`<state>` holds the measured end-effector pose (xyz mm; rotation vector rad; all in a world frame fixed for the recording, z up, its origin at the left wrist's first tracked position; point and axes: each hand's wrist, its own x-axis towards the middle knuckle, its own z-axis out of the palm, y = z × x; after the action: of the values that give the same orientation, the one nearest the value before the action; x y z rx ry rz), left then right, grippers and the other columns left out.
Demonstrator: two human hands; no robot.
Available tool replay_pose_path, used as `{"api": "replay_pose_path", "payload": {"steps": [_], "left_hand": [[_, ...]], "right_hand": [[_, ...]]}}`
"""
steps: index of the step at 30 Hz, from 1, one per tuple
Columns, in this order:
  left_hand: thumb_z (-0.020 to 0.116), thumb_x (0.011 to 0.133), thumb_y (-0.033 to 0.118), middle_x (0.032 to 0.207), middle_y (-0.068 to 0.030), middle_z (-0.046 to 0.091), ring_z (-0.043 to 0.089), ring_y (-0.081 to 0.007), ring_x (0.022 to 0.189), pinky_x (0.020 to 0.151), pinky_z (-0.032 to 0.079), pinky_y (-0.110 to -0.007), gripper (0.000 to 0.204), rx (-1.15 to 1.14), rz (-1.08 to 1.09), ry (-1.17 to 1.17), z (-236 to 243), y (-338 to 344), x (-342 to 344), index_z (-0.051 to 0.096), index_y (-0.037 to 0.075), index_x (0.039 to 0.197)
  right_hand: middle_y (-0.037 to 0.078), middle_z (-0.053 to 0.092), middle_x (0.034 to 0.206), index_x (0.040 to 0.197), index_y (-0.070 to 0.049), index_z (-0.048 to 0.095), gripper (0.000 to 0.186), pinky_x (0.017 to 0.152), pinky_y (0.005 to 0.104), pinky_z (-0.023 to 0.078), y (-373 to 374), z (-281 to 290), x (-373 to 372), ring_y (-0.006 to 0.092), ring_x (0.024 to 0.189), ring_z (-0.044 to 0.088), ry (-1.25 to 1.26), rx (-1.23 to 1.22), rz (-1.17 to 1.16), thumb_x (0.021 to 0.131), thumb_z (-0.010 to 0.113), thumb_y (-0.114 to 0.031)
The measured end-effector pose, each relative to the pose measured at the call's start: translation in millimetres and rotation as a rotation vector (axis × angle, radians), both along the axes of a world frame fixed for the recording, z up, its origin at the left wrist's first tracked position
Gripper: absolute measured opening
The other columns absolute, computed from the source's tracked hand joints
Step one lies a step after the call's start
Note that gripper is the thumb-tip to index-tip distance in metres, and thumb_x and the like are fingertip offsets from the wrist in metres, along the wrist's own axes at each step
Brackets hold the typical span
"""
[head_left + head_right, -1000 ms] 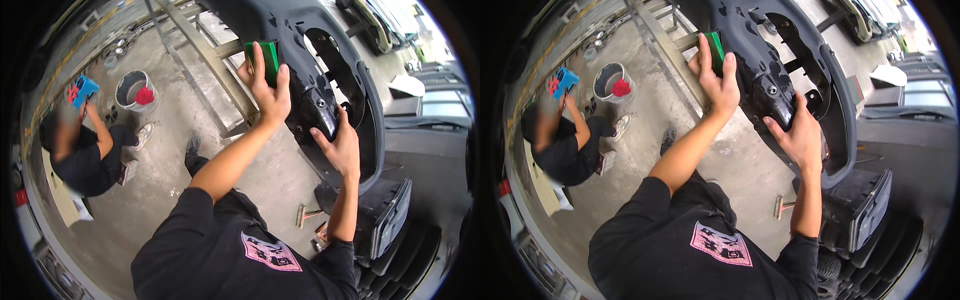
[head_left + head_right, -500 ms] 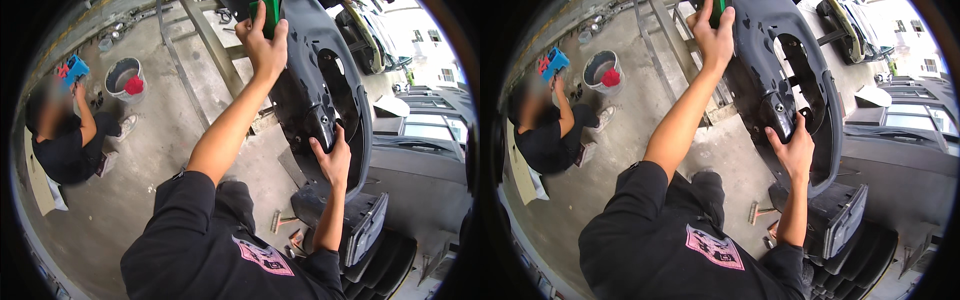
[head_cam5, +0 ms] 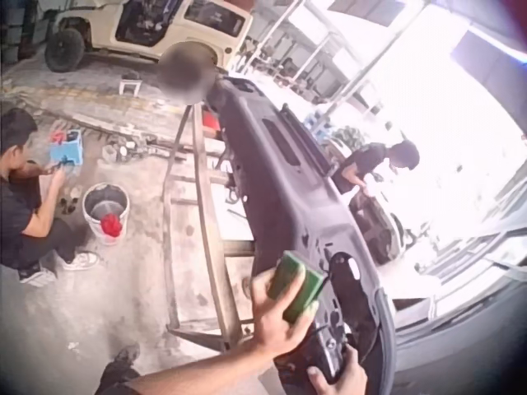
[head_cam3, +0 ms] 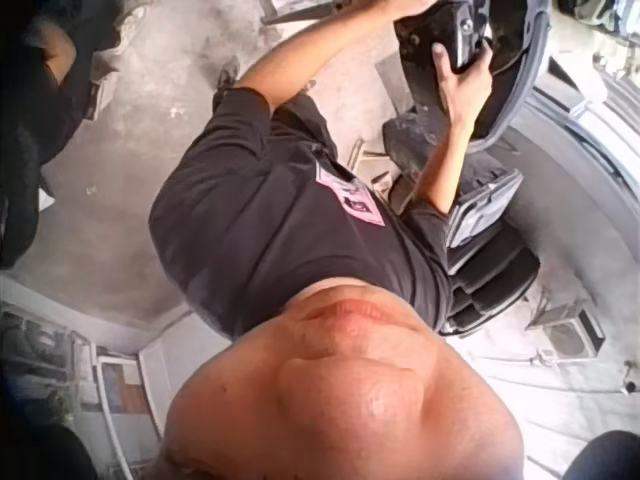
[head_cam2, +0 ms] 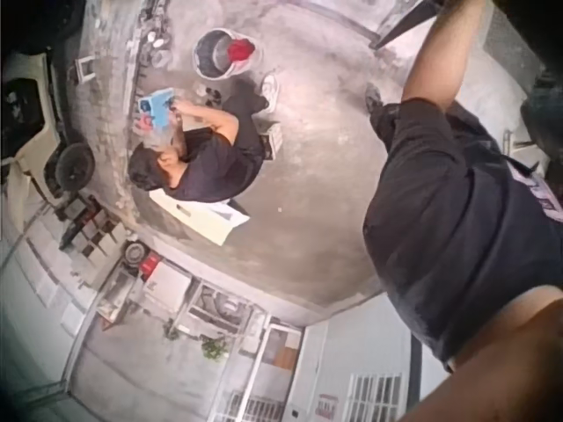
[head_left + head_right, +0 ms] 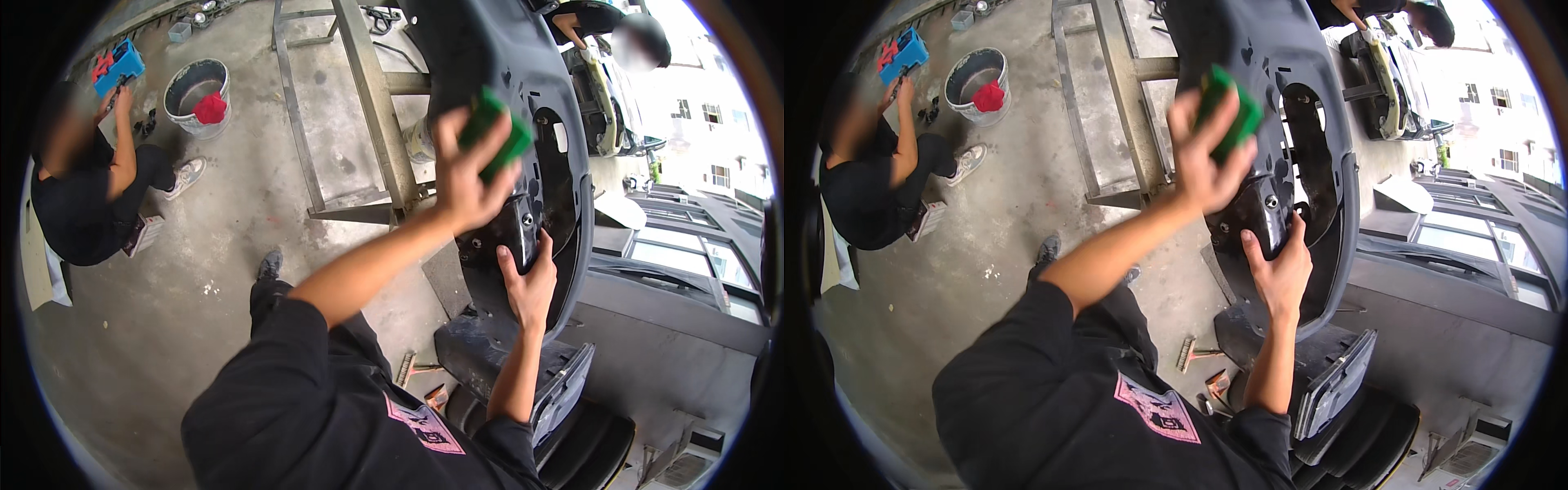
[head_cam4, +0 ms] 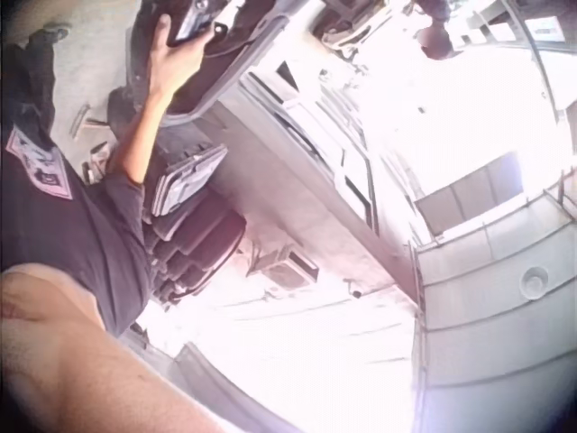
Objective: The person sands a black car bumper with a green sanding block. They dip the block in water and wipe the surface with a red cloth before continuing to sand different sections of the bumper.
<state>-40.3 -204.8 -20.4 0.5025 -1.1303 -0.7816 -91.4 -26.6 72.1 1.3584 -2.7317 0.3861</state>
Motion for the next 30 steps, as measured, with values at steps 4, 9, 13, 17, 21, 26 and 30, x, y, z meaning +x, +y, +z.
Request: {"api": "replay_pose_path", "payload": {"steps": [4, 9, 13, 17, 21, 26, 30], "left_hand": [[0.079, 0.086, 0.024, 0.108, -0.0129, 0.053, 0.045, -0.0236, 0.105, 0.091, 0.042, -0.037, 0.062, 0.207, 0.061, -0.009, 15, -84, -12, 0.06, 0.008, 0.143], [0.075, 0.083, 0.015, 0.127, -0.015, 0.059, 0.047, -0.0286, 0.119, 0.102, 0.039, -0.045, 0.062, 0.082, -0.038, 0.048, -9, 25, 0, 0.06, 0.007, 0.143], [0.077, 0.083, 0.025, 0.119, -0.0198, 0.05, 0.05, -0.0352, 0.11, 0.097, 0.042, -0.048, 0.06, 0.333, -0.105, 0.062, 12, -75, -6, 0.063, 0.008, 0.139], [0.079, 0.081, 0.026, 0.128, -0.0199, 0.052, 0.05, -0.0345, 0.115, 0.103, 0.041, -0.045, 0.062, 0.108, -0.066, -0.003, -6, 32, -2, 0.064, 0.009, 0.139], [0.078, 0.084, 0.027, 0.119, -0.0179, 0.05, 0.049, -0.0323, 0.111, 0.097, 0.043, -0.045, 0.06, 0.259, -0.045, 0.052, 14, -45, -6, 0.063, 0.01, 0.14], [0.079, 0.084, 0.024, 0.114, -0.0139, 0.053, 0.045, -0.0272, 0.113, 0.1, 0.038, -0.039, 0.062, 0.237, -0.024, -0.04, 13, 11, 2, 0.062, 0.009, 0.142], [0.078, 0.081, 0.025, 0.116, -0.0187, 0.049, 0.048, -0.0347, 0.109, 0.096, 0.042, -0.044, 0.059, 0.394, -0.048, 0.044, 12, -34, -8, 0.065, 0.009, 0.137]], "right_hand": [[0.03, 0.07, 0.1, 0.132, 0.008, 0.052, 0.081, 0.086, 0.0464, 0.054, -5, 6, 5, 0.0462, 0.096, 0.07, -0.054, 0.018, -0.064, 0.08, 0.081, -0.047], [0.029, 0.071, 0.101, 0.132, 0.007, 0.052, 0.079, 0.085, 0.0445, 0.055, -3, 5, 6, 0.0446, 0.097, 0.071, -0.041, -0.004, -0.018, 0.081, 0.082, -0.045], [0.023, 0.071, 0.098, 0.134, 0.006, 0.052, 0.072, 0.082, 0.0392, 0.053, -7, 6, 9, 0.0315, 0.087, 0.07, -0.05, 0.029, -0.052, 0.085, 0.081, -0.038], [0.022, 0.072, 0.098, 0.133, 0.006, 0.052, 0.071, 0.083, 0.0375, 0.053, 2, 3, 4, 0.0291, 0.086, 0.069, -0.012, 0.006, -0.018, 0.086, 0.08, -0.04], [0.028, 0.071, 0.102, 0.133, 0.007, 0.051, 0.078, 0.087, 0.0441, 0.054, -3, 8, 9, 0.0435, 0.097, 0.071, -0.061, 0.028, -0.083, 0.082, 0.082, -0.043], [0.02, 0.071, 0.094, 0.131, 0.005, 0.054, 0.067, 0.083, 0.0359, 0.053, -1, -1, 3, 0.0263, 0.086, 0.069, -0.02, 0.0, -0.014, 0.087, 0.08, -0.038], [0.021, 0.072, 0.098, 0.131, 0.006, 0.054, 0.066, 0.085, 0.0377, 0.053, -1, 9, 10, 0.0284, 0.089, 0.071, -0.03, 0.03, -0.072, 0.087, 0.08, -0.036]]}}
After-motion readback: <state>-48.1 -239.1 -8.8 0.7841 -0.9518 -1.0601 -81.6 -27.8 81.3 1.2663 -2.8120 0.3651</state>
